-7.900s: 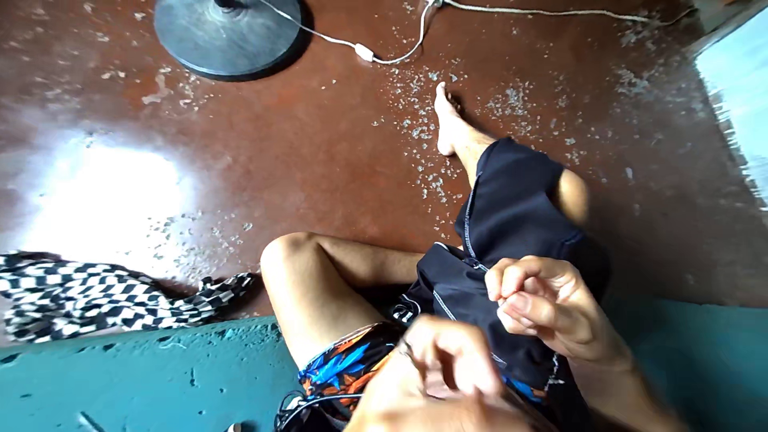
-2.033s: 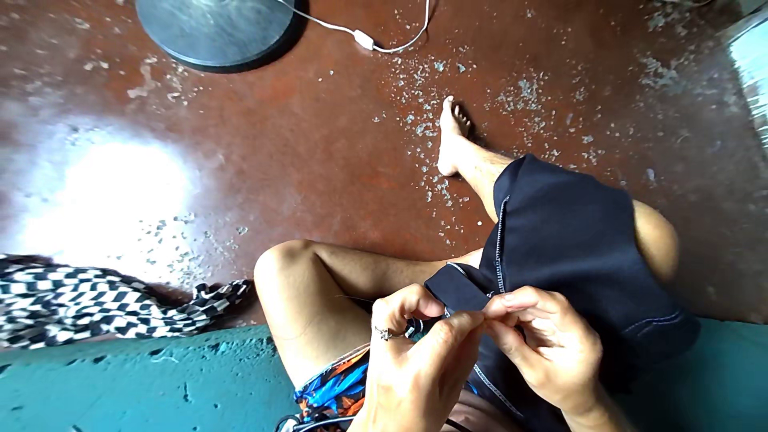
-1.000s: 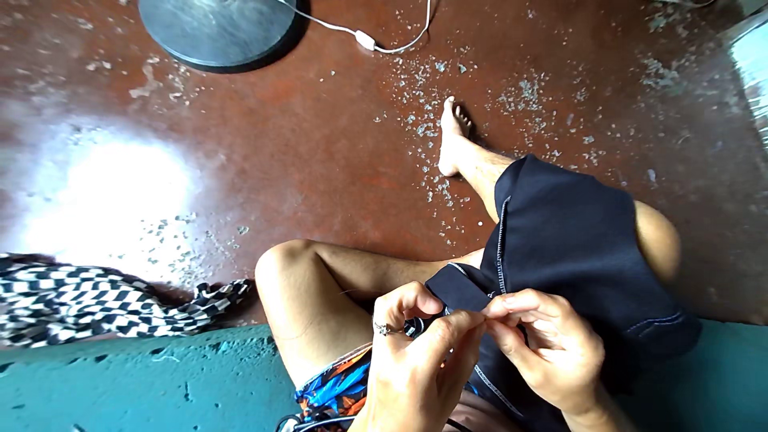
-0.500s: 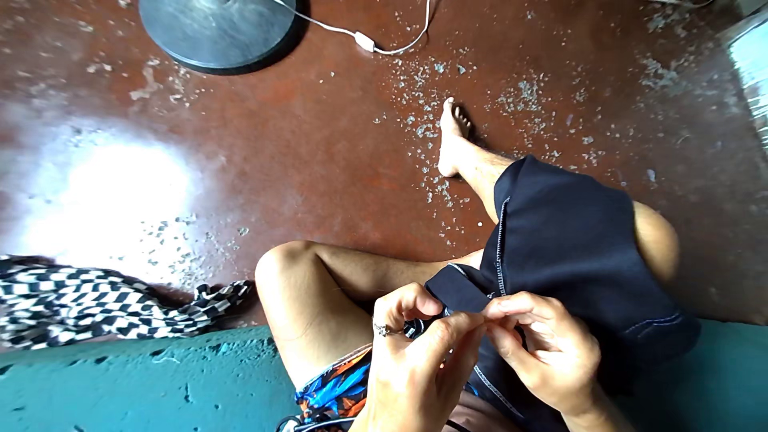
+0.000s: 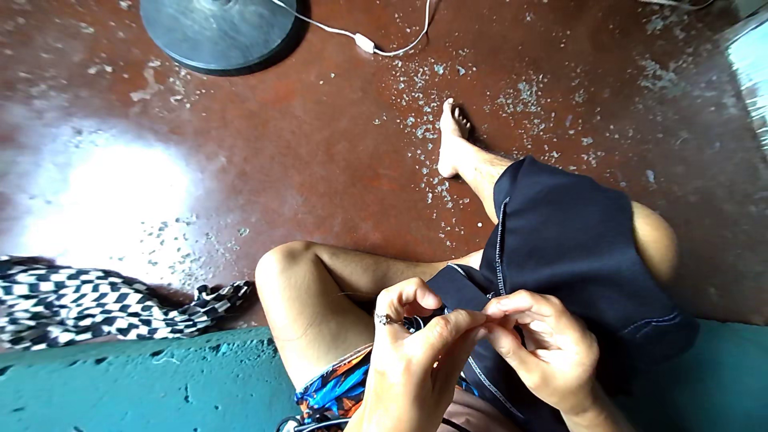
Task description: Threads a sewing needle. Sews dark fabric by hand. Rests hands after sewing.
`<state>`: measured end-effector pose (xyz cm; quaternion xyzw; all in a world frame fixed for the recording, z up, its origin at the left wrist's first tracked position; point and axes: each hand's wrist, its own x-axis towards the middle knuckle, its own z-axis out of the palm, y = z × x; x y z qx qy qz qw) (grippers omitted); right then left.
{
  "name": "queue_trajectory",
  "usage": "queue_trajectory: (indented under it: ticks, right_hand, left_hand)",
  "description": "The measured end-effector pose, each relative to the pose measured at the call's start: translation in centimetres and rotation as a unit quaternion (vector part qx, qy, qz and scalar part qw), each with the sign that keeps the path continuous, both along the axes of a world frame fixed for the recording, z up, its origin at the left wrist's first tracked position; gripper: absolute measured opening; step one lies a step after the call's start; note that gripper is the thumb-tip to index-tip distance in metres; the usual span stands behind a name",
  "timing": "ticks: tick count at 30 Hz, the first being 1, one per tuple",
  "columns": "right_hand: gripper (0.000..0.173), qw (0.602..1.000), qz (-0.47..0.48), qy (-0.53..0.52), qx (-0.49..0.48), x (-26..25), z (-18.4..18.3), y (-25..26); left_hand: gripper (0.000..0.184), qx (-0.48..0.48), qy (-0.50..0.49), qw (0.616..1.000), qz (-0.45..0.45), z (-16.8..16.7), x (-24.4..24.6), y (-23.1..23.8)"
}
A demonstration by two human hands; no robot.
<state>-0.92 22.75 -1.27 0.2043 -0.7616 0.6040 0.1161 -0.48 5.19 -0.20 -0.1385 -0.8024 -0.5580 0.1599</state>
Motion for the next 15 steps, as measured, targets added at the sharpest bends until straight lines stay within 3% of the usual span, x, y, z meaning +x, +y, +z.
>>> queue_trajectory:
  ticks: [15]
  right_hand:
    - [0.019, 1.0, 0.006, -0.004, -0.005, -0.09, -0.01, -0.02]
  left_hand:
    - [0.011, 0.045, -0.03, 0.998, -0.026, -0.24, -0.16, -0.23]
